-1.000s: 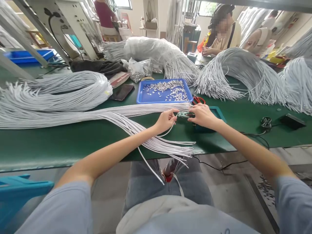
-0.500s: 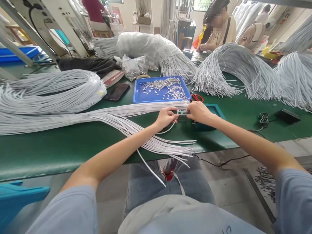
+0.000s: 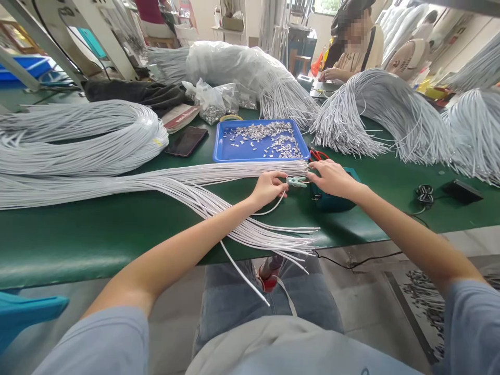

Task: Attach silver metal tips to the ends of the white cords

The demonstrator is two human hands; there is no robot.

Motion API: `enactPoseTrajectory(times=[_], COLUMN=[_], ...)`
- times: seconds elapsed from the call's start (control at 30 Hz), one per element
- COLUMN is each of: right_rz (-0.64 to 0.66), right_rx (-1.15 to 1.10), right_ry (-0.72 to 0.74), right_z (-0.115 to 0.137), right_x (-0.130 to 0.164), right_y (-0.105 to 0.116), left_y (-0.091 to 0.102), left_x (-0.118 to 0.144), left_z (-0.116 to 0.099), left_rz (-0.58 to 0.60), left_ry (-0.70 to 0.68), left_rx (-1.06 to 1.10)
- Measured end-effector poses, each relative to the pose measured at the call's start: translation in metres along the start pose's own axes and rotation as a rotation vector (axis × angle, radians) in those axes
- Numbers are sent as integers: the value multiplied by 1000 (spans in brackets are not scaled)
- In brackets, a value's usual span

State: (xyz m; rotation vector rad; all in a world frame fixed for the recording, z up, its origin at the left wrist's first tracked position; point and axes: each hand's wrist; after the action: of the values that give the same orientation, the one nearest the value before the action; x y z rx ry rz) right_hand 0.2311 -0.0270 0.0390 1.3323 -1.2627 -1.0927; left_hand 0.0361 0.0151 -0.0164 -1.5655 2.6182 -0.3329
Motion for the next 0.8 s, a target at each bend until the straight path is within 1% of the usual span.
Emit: enactPoseTrajectory(times=[0.07,0.27,0.4,0.43,0.5,0.57,0.6,0.67,0.7,0.73,0.8], right_rz=[-17,-39,-133,-181,-342,-538,-600,-595,-572,-524,-368], right_rx=[-31,-100,-188,-217,-340,-553,-661,-803,-846,-871,-861], right_ry=[-38,-64,-107,-118,-102,-16,40,147,196,236,327], right_z=[-3,0,-2,-2,2,11,17,32,39,46,59], right_x=[1,1,2,4,8,12,12,11,9,6,0], right_y=[-2,-1,-1,-1,-3,-3,-4,-4,-4,-4,-6], left_y=[2,6,7,6,6,5,3,0,-2,-3,0], left_x=[1,9,14,15,16,17,18,20,23,26,35], left_z=[1,-2,-6,-7,-7,-5,-4,1,3,5,8], left_rz=[3,-31,9,26,73,152,200,302,349,408,538], left_ry=[0,-31,-78,-86,-123,-201,-240,-283,-273,-269,-303], left_rx=[-2,-2,-4,-2,-52,-224,-329,-504,-541,-579,-711])
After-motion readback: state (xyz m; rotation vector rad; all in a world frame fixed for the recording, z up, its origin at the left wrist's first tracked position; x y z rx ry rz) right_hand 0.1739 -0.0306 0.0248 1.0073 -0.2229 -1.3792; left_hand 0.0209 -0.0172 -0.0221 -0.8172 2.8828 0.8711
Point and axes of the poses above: each hand's wrist, its own x-axis away from the middle knuckle, its own y-axis out of the back of the hand, z = x × y, and after that the axes turned 13 degrees about x, right-handed
